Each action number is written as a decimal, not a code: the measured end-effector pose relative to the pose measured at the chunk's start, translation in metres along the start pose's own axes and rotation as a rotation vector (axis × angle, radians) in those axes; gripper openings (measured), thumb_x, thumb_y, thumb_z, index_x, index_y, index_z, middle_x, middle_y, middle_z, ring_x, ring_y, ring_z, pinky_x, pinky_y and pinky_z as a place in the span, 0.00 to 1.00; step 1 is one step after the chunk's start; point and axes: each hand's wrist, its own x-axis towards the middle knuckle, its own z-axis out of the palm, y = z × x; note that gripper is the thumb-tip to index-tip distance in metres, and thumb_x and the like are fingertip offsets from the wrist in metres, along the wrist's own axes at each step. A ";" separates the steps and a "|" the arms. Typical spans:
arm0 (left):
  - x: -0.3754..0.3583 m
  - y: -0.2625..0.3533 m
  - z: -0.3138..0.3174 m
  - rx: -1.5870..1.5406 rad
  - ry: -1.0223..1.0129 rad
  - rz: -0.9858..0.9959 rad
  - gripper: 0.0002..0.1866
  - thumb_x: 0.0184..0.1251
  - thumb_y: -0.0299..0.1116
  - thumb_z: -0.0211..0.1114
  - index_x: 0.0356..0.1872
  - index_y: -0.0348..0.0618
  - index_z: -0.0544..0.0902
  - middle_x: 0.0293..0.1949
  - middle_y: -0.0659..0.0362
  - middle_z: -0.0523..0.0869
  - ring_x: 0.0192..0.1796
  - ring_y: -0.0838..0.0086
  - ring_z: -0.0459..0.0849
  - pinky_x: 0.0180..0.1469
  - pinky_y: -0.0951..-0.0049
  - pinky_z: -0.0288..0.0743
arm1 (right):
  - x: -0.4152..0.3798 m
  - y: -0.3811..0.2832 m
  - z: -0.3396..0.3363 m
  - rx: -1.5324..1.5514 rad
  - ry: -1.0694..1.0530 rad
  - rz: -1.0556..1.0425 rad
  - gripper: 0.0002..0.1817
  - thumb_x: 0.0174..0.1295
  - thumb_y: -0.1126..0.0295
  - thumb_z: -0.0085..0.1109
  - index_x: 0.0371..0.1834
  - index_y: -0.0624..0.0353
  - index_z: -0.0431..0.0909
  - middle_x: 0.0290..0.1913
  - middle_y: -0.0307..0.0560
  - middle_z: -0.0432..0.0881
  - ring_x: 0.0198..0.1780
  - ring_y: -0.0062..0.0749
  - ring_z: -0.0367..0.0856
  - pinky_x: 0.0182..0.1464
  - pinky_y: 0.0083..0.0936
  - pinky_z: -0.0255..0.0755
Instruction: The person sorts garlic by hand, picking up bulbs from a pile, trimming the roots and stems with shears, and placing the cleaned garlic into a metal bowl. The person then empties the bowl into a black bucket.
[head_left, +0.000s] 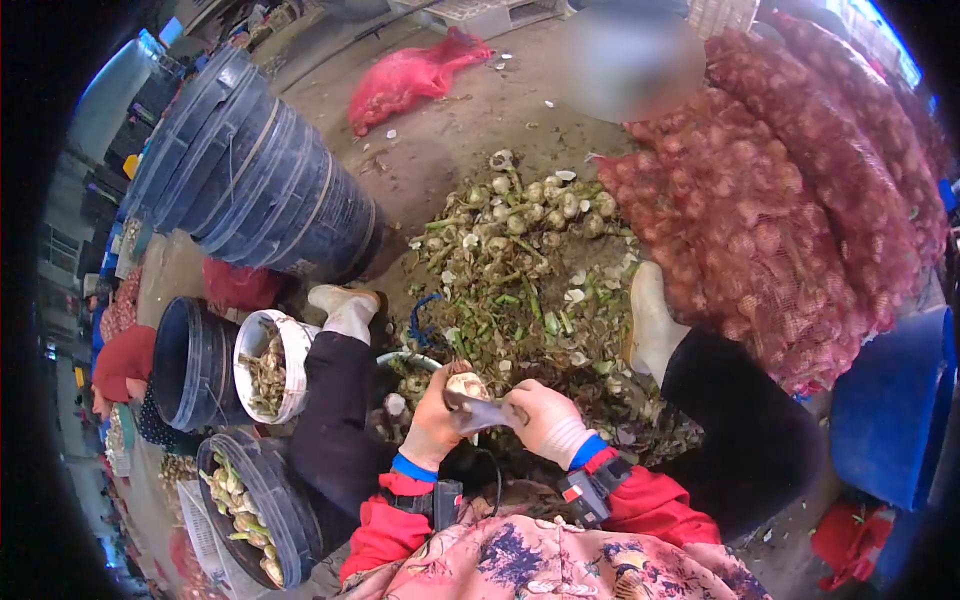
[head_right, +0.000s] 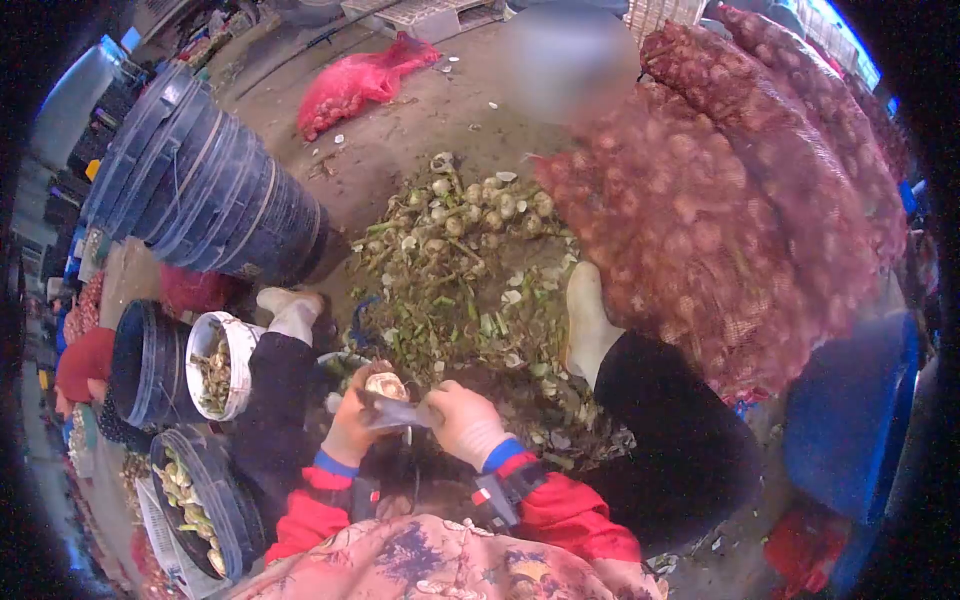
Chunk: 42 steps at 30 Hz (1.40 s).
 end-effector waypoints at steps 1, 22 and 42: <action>-0.004 0.001 0.008 -0.177 -0.023 0.034 0.45 0.41 0.31 0.84 0.62 0.39 0.65 0.49 0.58 0.79 0.49 0.75 0.82 0.53 0.72 0.79 | 0.000 -0.009 -0.002 -0.075 -0.050 -0.019 0.08 0.52 0.72 0.60 0.36 0.54 0.80 0.42 0.50 0.78 0.44 0.52 0.80 0.45 0.43 0.76; -0.015 -0.009 -0.011 0.002 0.157 0.281 0.45 0.37 0.28 0.85 0.61 0.46 0.69 0.47 0.58 0.78 0.46 0.67 0.82 0.42 0.63 0.86 | 0.007 0.090 0.030 0.067 0.378 0.312 0.15 0.55 0.69 0.63 0.46 0.59 0.80 0.49 0.56 0.81 0.52 0.55 0.79 0.53 0.39 0.74; -0.024 -0.009 -0.026 -0.242 0.404 0.122 0.32 0.52 0.36 0.78 0.57 0.43 0.72 0.52 0.54 0.80 0.51 0.61 0.83 0.57 0.59 0.76 | 0.007 0.127 0.049 0.230 0.218 0.643 0.15 0.50 0.70 0.62 0.43 0.57 0.81 0.39 0.46 0.86 0.42 0.36 0.83 0.48 0.30 0.74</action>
